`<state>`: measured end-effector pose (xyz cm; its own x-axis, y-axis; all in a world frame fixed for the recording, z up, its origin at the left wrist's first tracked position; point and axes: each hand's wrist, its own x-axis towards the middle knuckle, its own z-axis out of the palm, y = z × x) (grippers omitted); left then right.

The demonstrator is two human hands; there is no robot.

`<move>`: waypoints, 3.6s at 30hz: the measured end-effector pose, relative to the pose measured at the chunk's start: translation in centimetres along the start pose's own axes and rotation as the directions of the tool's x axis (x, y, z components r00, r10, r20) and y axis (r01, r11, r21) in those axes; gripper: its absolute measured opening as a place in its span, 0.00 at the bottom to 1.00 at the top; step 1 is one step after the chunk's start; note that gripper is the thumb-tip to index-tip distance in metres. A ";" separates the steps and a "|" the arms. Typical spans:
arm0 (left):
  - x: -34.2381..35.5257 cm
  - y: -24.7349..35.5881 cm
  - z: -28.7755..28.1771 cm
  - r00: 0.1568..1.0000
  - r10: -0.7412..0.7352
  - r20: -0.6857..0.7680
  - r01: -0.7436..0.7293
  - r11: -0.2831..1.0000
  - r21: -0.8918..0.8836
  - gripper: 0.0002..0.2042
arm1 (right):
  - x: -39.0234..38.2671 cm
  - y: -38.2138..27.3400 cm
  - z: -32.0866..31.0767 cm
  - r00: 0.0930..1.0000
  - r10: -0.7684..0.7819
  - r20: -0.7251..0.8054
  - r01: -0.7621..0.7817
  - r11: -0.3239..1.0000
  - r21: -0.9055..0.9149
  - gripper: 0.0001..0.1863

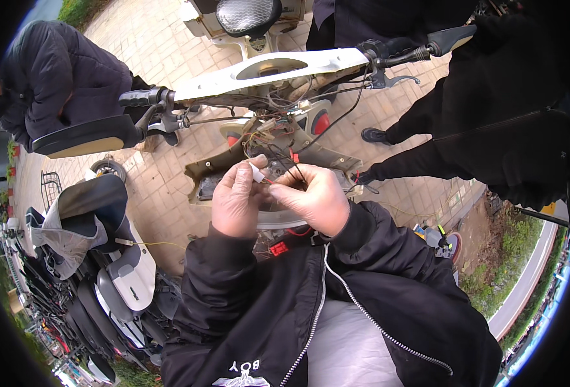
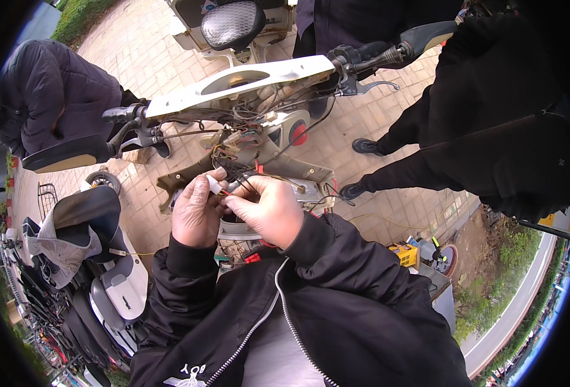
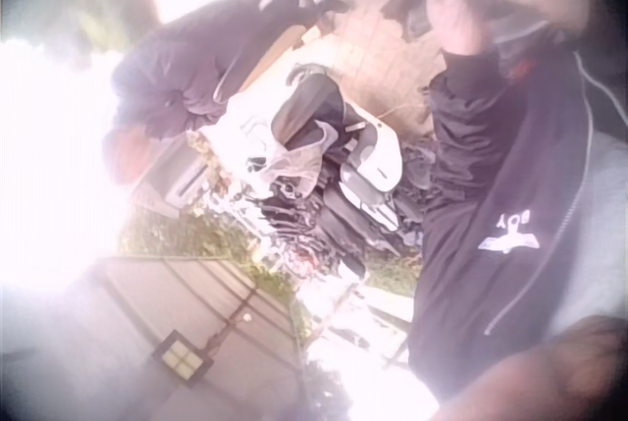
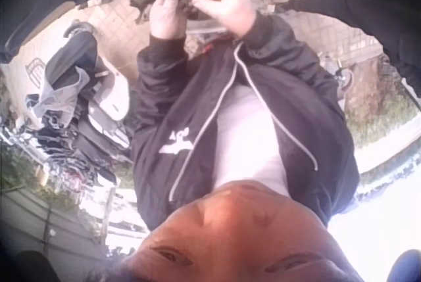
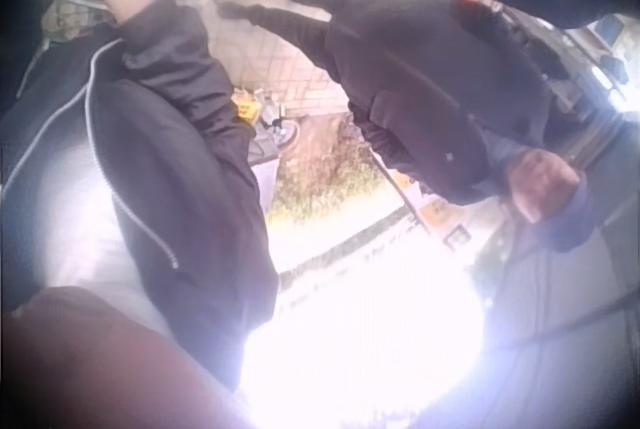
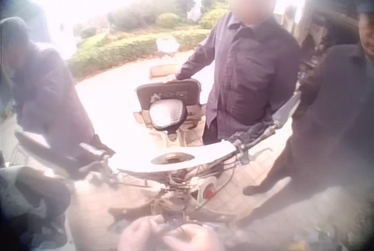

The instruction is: The person uses a multimeter to test continuity on wires near the scooter's handlebar. They then connect a new wiring harness to the scooter's internal wiring and secure the connections with tape.

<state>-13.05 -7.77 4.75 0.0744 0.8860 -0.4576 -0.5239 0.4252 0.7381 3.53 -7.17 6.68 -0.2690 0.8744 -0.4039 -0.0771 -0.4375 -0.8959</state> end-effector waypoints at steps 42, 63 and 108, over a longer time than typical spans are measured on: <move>-1.0 0.0 0.8 0.997 -0.034 0.070 0.047 0.981 -0.188 0.10 | -0.2 1.4 -0.6 0.995 0.100 -0.016 -0.076 0.842 0.535 0.07; -1.1 -0.3 0.4 0.983 -0.127 0.132 0.159 0.949 -0.272 0.11 | -1.7 2.0 -0.7 0.864 -0.455 -0.216 0.504 0.774 0.384 0.07; -1.5 0.6 1.7 0.965 -0.225 0.131 0.247 0.952 -0.181 0.09 | -0.9 0.1 -2.3 0.990 -0.087 -0.110 0.131 0.854 0.504 0.05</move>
<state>-12.00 -8.54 6.74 0.3012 0.7840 -0.5428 -0.6341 0.5898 0.5000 5.93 -7.48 6.56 -0.1545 0.9267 -0.3425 -0.5851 -0.3652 -0.7241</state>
